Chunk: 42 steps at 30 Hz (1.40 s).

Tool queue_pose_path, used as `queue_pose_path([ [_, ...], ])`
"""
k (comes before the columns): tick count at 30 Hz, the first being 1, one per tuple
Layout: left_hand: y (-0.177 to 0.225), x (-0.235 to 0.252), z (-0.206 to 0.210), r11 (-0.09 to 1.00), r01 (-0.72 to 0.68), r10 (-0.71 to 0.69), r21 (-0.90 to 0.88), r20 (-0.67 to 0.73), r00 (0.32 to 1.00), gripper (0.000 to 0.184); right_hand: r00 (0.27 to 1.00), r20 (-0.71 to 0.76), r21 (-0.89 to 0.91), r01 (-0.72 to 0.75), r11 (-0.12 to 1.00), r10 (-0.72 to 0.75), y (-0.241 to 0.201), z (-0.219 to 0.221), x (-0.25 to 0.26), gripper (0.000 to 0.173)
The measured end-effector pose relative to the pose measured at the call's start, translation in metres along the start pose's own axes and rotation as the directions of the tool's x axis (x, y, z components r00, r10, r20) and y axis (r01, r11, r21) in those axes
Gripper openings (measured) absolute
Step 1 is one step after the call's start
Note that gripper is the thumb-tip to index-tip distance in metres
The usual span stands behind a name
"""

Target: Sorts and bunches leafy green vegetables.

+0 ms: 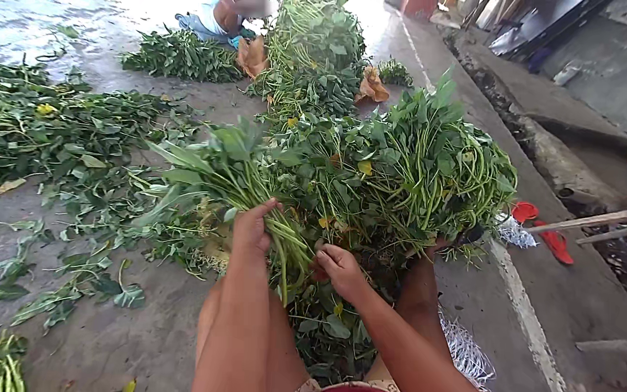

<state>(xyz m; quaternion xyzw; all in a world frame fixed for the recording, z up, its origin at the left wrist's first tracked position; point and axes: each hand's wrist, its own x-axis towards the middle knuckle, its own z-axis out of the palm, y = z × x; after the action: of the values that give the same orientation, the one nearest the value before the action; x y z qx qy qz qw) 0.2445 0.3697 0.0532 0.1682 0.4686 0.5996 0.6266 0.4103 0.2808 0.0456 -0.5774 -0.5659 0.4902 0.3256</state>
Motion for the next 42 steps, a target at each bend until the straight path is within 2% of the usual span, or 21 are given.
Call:
queue_pose_path([
  [4,0.001,0.001,0.001,0.993,-0.06,0.055,-0.1,-0.053,0.997,0.018,0.984,0.008,-0.29,0.172,0.941,-0.177,0.027,0.002,-0.009,0.035],
  [8,-0.008,-0.017,0.014,0.982,-0.078,0.075,-0.171,-0.024,0.997,0.015,0.998,-0.043,-0.551,0.007,0.834,-0.037,0.024,-0.003,0.01,0.039],
  [11,-0.021,-0.02,0.013,0.953,-0.171,0.197,-0.251,0.081,0.977,0.022,0.973,-0.127,-0.627,0.072,0.776,-0.193,0.026,-0.006,0.021,0.03],
  [13,-0.026,-0.022,0.013,0.93,-0.216,0.275,-0.296,0.176,0.945,0.027,0.958,-0.278,-0.444,-0.06,0.894,-0.073,0.014,-0.019,0.031,0.031],
  [15,-0.027,-0.022,0.012,0.907,-0.216,0.314,-0.362,0.238,0.919,0.026,0.852,-0.51,0.076,-0.091,0.993,0.117,0.01,-0.043,0.048,0.032],
  [16,-0.025,-0.018,0.008,0.893,-0.217,0.327,-0.394,0.238,0.914,0.026,0.763,-0.595,0.373,-0.016,0.927,0.253,0.01,-0.055,0.056,0.029],
  [17,-0.02,-0.014,0.001,0.887,-0.234,0.335,-0.398,0.206,0.919,0.027,0.694,-0.632,0.533,0.068,0.843,0.344,0.016,-0.066,0.063,0.026],
  [18,-0.014,-0.008,-0.004,0.88,-0.248,0.33,-0.405,0.146,0.933,0.028,0.68,-0.651,0.514,0.067,0.855,0.338,0.029,-0.075,0.067,0.026],
  [20,-0.002,0.002,-0.006,0.857,-0.261,0.277,-0.444,-0.03,0.96,0.024,0.843,-0.498,0.05,-0.206,0.977,0.203,0.062,-0.087,0.064,0.031],
  [21,0.001,0.003,-0.004,0.858,-0.256,0.241,-0.444,-0.091,0.966,0.02,0.919,-0.33,-0.266,-0.309,0.913,0.215,0.075,-0.09,0.066,0.035],
  [22,0.002,0.003,-0.001,0.87,-0.245,0.21,-0.429,-0.127,0.969,0.017,0.931,-0.203,-0.495,-0.365,0.788,0.304,0.08,-0.088,0.068,0.047],
  [23,0.002,0.001,0.001,0.885,-0.229,0.189,-0.406,-0.137,0.972,0.015,0.917,-0.157,-0.609,-0.382,0.695,0.366,0.078,-0.086,0.07,0.057],
  [24,0.003,0.0,0.002,0.898,-0.214,0.181,-0.384,-0.121,0.976,0.014,0.921,-0.164,-0.63,-0.373,0.682,0.353,0.07,-0.086,0.069,0.057],
  [26,0.002,-0.001,0.001,0.909,-0.196,0.178,-0.368,-0.082,0.98,0.016,0.946,-0.253,-0.474,-0.304,0.827,0.203,0.04,-0.098,0.054,0.04],
  [28,0.0,-0.001,-0.001,0.905,-0.182,0.177,-0.383,-0.049,0.983,0.018,0.92,-0.385,-0.123,-0.131,0.984,0.075,0.011,-0.115,0.027,0.026],
  [30,-0.002,-0.002,0.0,0.909,-0.168,0.168,-0.382,-0.034,0.985,0.019,0.893,-0.445,0.174,0.018,0.985,0.062,0.0,-0.134,0.002,0.031],
  [33,-0.007,-0.008,0.008,0.93,-0.128,0.143,-0.345,0.019,0.99,0.018,0.837,-0.525,0.16,-0.081,0.984,0.154,0.005,-0.155,-0.013,0.042],
  [36,-0.013,-0.019,0.019,0.957,-0.054,0.084,-0.285,0.096,0.992,0.018,0.813,-0.578,0.056,-0.041,0.998,0.066,0.007,-0.157,-0.015,0.032],
  [38,-0.019,-0.026,0.021,0.977,-0.011,0.039,-0.215,0.127,0.991,0.017,0.772,-0.628,-0.084,-0.191,0.978,0.097,0.016,-0.159,-0.012,0.04],
  [39,-0.017,-0.028,0.024,0.984,-0.009,0.033,-0.176,0.134,0.99,0.016,0.747,-0.658,-0.086,-0.196,0.977,0.092,0.014,-0.159,-0.011,0.04],
  [42,-0.006,-0.033,0.032,0.994,0.013,-0.001,-0.107,0.112,0.994,0.014,0.743,-0.669,0.028,-0.024,0.999,0.036,-0.009,-0.146,-0.007,0.036],
])
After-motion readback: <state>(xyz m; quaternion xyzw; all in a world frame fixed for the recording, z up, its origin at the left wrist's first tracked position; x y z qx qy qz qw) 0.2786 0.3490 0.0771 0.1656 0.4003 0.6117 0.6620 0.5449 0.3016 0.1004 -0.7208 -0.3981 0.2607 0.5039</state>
